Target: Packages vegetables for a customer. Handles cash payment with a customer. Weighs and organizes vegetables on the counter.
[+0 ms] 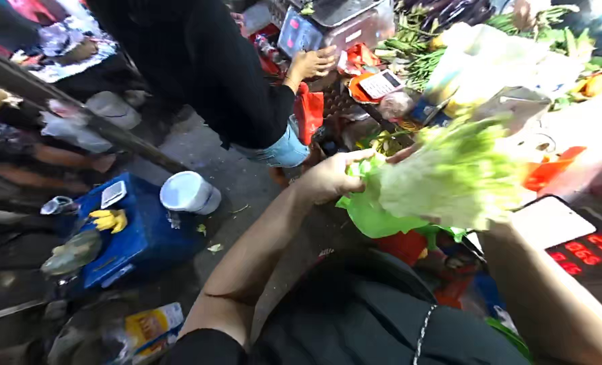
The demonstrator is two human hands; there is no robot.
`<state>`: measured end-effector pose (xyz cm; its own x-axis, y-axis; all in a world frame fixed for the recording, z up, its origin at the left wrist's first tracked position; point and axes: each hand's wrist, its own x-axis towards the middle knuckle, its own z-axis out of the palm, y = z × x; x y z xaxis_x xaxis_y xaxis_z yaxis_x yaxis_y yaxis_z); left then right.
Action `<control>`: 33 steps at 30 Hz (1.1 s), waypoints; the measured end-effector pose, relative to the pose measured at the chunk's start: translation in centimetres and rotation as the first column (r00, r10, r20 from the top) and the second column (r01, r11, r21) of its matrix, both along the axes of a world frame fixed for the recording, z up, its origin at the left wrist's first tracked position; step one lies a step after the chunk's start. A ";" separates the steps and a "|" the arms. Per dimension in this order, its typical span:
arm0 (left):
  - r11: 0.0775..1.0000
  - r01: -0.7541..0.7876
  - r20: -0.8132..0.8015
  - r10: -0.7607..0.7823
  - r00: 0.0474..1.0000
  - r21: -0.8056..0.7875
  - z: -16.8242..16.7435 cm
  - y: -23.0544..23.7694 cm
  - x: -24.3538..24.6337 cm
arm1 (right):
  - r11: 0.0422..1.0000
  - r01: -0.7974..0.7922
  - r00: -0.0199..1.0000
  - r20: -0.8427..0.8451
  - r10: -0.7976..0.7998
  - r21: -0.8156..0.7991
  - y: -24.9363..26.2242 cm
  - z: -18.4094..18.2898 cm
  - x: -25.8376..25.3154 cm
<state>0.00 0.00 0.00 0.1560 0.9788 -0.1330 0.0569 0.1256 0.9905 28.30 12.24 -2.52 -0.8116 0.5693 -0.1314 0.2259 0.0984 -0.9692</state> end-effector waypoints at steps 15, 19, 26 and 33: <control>0.858 0.401 -0.700 -0.071 0.711 0.321 2.8 -2.2 1.2 | 0.790 -0.394 0.914 0.294 0.281 0.470 -2.5 -2.7 -4.8; 0.862 0.459 -0.741 -0.162 0.652 0.216 3.5 -3.4 1.4 | 0.900 -0.289 0.903 0.406 0.143 0.326 -1.0 -4.4 -4.1; 0.892 0.383 -0.709 -0.108 0.697 0.240 0.0 -2.8 1.0 | 0.916 -0.154 0.847 0.527 -0.071 0.371 -2.8 -8.4 -4.2; 0.955 0.165 -0.733 0.072 0.677 0.245 -3.6 -2.8 3.7 | 0.996 -0.065 0.934 0.347 0.083 -0.065 -5.1 -13.2 -2.0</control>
<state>3.71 -2.83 -3.58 0.1715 0.9843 0.0415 0.7700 -0.1602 0.6176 26.29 7.13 -15.75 -0.7491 0.4941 -0.4413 0.5445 0.0798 -0.8349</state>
